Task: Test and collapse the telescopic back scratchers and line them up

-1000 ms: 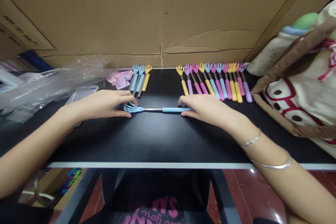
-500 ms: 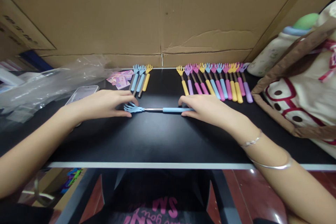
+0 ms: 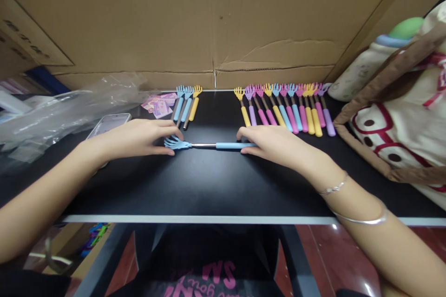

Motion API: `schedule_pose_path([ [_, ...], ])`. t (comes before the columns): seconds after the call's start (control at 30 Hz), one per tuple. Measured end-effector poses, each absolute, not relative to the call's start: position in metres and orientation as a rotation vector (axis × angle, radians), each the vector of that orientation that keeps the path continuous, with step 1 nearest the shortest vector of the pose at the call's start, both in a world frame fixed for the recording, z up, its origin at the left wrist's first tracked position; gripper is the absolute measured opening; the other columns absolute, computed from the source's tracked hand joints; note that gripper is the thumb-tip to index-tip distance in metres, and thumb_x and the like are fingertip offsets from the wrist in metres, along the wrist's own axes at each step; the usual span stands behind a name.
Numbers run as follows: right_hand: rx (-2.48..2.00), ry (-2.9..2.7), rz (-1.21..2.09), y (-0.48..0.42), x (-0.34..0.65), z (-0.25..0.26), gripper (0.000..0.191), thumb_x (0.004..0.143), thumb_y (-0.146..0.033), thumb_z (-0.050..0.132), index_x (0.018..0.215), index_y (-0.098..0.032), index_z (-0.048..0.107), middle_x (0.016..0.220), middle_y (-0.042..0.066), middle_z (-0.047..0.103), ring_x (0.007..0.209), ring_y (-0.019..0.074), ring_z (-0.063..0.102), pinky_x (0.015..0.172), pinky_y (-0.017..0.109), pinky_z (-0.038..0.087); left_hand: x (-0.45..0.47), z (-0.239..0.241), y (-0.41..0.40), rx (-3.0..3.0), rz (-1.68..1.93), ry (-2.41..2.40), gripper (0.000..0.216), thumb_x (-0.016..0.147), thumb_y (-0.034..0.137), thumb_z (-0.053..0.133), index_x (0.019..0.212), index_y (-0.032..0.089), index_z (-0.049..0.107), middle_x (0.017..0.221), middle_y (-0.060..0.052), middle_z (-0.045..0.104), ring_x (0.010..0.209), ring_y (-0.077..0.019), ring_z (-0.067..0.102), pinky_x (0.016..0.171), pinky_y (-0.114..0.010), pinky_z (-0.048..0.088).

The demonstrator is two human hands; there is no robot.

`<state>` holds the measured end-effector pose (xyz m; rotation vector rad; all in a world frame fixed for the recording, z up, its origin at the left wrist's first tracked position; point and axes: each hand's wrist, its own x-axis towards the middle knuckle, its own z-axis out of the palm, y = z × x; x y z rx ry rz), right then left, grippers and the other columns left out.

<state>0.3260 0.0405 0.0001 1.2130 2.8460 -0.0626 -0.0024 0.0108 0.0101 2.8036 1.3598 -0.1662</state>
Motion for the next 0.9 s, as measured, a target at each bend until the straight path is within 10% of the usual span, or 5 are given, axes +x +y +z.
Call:
schedule_pose_path([
  [0.9,1.203,2.859,-0.085,0.0398,0.3256,0.002,0.021,0.087,-0.039,0.051,0.101,-0.024,0.056,0.087,0.003,0.068,0.064,0.0165,0.058,0.054,0.026,0.031,-0.0042,0.0093,0.0114,2.817,-0.173,1.349,0.034,0.09,0.053,0.052,0.112,0.028,0.055,0.112,0.0,0.062,0.093,-0.017,0.063,0.069,-0.024,0.043],
])
